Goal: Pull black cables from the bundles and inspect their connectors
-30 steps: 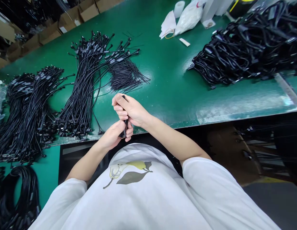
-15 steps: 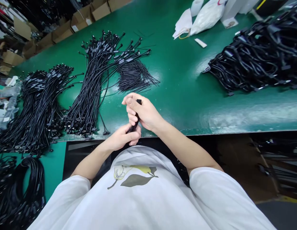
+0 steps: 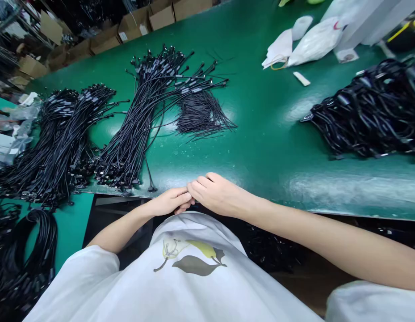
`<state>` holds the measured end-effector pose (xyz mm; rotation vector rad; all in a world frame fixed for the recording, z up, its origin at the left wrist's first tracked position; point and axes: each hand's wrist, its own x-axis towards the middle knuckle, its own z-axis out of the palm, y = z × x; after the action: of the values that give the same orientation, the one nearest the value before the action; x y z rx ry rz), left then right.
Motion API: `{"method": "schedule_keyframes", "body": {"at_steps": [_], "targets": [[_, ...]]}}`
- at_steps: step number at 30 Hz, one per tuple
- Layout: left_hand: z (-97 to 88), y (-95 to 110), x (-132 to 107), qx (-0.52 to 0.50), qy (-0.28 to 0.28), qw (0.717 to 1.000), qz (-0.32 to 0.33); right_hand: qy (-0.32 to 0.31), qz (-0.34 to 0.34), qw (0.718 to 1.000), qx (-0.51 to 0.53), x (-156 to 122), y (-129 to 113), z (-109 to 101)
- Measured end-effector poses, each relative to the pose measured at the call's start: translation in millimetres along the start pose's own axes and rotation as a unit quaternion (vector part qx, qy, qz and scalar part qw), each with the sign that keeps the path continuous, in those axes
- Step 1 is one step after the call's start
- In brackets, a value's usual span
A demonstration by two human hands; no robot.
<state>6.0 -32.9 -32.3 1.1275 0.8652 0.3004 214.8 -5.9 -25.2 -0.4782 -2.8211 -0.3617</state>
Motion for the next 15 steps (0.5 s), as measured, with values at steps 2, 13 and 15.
{"method": "schedule_keyframes", "body": {"at_steps": [2, 13, 15], "targets": [[-0.9, -0.5, -2.1, -0.011, -0.007, 1.0, -0.004, 0.022, -0.019, 0.999, -0.025, -1.9, -0.4, 3.9], [-0.3, -5.0, 8.7, -0.055, 0.013, 0.998, -0.009, 0.004, -0.024, 1.0, -0.019, -4.6, 0.2, 13.3], [-1.4, -7.7, 10.6, -0.054, 0.012, 0.998, -0.025, -0.026, -0.023, 0.999, 0.005, -4.6, -0.1, 13.4]]}}
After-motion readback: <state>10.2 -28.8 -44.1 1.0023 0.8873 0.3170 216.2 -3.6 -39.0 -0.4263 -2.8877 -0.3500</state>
